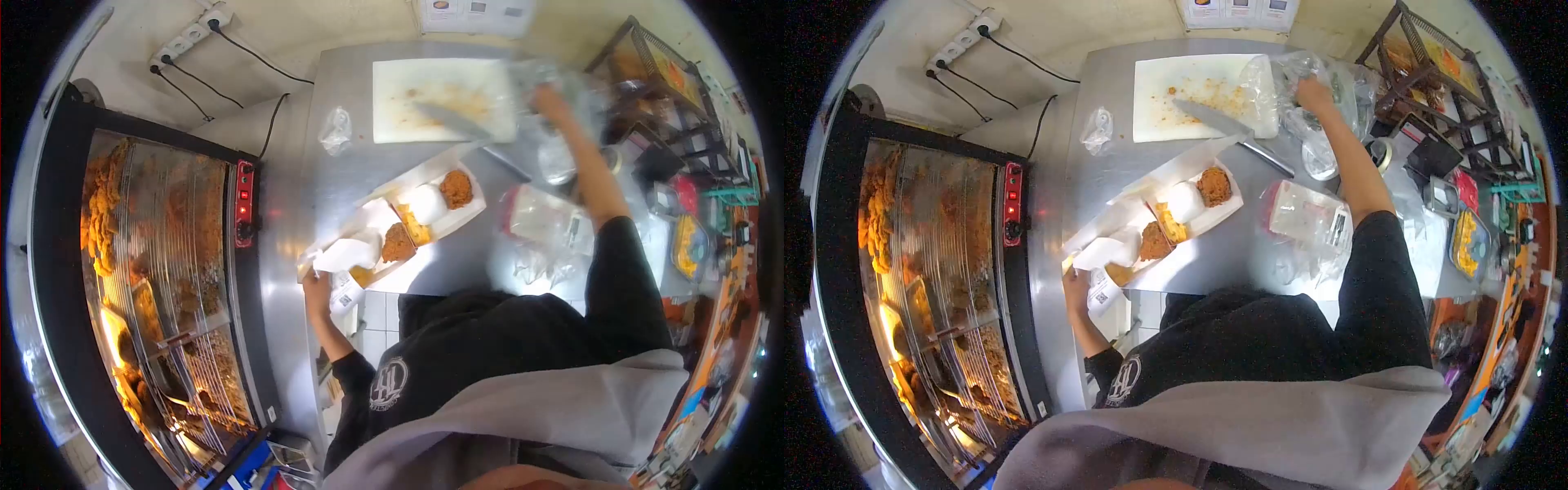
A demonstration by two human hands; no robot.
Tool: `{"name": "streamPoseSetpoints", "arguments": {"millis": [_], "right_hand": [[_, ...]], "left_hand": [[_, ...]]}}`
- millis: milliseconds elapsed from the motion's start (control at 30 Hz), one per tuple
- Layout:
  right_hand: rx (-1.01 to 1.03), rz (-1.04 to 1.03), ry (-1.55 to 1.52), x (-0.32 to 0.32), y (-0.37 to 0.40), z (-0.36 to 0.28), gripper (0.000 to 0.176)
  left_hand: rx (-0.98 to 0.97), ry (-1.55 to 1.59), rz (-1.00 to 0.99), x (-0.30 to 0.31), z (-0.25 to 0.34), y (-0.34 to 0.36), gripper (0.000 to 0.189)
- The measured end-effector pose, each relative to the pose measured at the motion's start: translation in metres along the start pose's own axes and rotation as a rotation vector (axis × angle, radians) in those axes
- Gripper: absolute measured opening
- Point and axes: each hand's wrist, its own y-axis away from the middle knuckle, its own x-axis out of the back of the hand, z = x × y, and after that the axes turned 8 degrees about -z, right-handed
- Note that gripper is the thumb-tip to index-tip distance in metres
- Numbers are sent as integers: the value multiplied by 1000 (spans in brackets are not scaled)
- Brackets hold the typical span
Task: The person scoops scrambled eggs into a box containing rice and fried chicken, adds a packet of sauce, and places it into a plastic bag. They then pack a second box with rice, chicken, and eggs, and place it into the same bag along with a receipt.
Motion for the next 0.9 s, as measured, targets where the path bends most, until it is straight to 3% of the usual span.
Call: {"name": "streamPoseSetpoints", "arguments": {"millis": [33,167,233,367,433,533,600,733,833,900], "right_hand": [[15,-1,0,-2,-2,5,29],[296,20,53,4,20,4,26],[436,9,30,0,20,9,23],[281,136,206,25,41,4,16],[356,427,31,7,29,31,16],[283,487,21,55,68,26,16],[106,581,-83,80,89,19,16],[44,564,45,91,83,27,19],[159,682,-160,114,111,6,19],[472,599,-774,117,135,-13,20]], "left_hand": [[-138,5,70,-9,-3,3,30],[-88,151,92,-37,74,74,31],[-97,641,79,-55,90,99,31],[-155,614,59,-105,128,121,27],[-212,659,-76,-121,146,123,28],[-287,790,-221,-140,179,133,32],[-329,811,-257,-141,194,138,33],[-349,848,-392,-139,202,143,36],[-368,852,-413,-134,200,142,37],[-369,845,-420,-128,195,141,37]]}}
